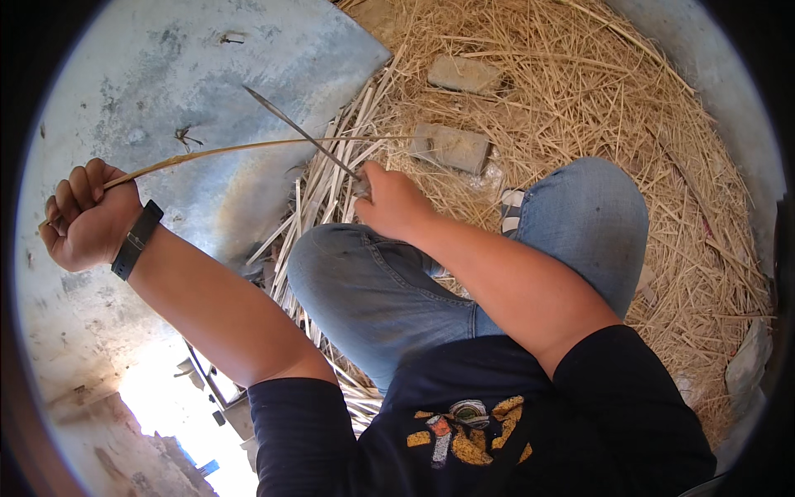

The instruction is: The person sits on a straw-covered floor and uses a curved knife to split long bamboo poles into thin strips. They hold the pole with one hand and use the knife to shave and split the material, dropping the finished strips into a pile.

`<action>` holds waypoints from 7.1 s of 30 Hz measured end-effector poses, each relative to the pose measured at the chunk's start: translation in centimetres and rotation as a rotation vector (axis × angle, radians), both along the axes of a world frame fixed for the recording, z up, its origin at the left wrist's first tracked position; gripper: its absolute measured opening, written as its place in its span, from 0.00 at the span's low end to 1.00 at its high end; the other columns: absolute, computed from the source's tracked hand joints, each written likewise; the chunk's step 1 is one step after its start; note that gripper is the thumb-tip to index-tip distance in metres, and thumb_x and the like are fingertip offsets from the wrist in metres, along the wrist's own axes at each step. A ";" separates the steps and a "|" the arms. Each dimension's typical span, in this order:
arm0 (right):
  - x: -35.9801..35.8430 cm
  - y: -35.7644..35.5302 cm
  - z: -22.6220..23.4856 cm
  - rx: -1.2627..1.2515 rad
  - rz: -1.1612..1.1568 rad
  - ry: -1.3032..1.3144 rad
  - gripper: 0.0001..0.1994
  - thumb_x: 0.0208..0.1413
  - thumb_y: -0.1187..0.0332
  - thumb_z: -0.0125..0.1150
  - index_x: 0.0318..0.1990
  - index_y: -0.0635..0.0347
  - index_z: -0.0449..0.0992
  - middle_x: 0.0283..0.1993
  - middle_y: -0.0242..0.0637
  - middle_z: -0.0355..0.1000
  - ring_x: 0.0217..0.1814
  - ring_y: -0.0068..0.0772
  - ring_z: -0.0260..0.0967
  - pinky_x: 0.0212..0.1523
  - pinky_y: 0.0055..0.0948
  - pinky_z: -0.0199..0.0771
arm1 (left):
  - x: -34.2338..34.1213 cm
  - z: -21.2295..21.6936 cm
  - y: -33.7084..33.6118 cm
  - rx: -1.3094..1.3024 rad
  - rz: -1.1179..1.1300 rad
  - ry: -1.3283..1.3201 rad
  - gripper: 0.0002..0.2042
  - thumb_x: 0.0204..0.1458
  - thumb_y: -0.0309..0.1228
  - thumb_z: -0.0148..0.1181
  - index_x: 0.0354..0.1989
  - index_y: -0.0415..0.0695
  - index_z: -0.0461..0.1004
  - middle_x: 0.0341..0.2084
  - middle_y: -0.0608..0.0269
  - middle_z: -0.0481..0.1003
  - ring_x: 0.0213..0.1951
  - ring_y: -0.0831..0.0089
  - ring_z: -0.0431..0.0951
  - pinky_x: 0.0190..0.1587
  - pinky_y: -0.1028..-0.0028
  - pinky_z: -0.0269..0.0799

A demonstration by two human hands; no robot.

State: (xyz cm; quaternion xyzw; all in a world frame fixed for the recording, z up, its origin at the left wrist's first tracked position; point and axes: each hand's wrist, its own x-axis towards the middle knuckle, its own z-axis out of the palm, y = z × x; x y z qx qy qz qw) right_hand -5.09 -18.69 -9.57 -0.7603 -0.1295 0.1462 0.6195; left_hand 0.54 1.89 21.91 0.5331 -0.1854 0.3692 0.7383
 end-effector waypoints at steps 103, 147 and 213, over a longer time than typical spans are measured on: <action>1.2 0.9 -3.2 -0.132 -0.051 0.252 0.17 0.51 0.70 0.60 0.47 0.72 0.71 0.44 0.54 0.78 0.46 0.52 0.78 0.48 0.41 0.78 | -2.1 -0.2 2.4 0.022 -0.031 0.034 0.20 0.49 0.51 0.61 0.14 0.57 0.63 0.08 0.81 0.53 0.12 0.83 0.49 0.19 0.80 0.47; 3.6 -3.0 8.3 0.051 0.133 -0.174 0.22 0.52 0.61 0.64 0.49 0.70 0.75 0.35 0.56 0.77 0.40 0.54 0.77 0.43 0.43 0.75 | -1.3 -0.6 0.1 0.055 -0.021 0.073 0.24 0.59 0.61 0.53 0.28 0.52 0.67 0.17 0.74 0.57 0.20 0.77 0.55 0.26 0.74 0.53; 0.8 -7.3 14.0 0.125 0.144 -0.053 0.21 0.54 0.69 0.63 0.53 0.71 0.72 0.30 0.38 0.74 0.30 0.25 0.70 0.31 0.29 0.69 | -0.5 1.0 -6.1 0.194 -0.371 0.144 0.33 0.40 0.66 0.71 0.13 0.55 0.58 0.11 0.78 0.47 0.16 0.80 0.43 0.22 0.73 0.38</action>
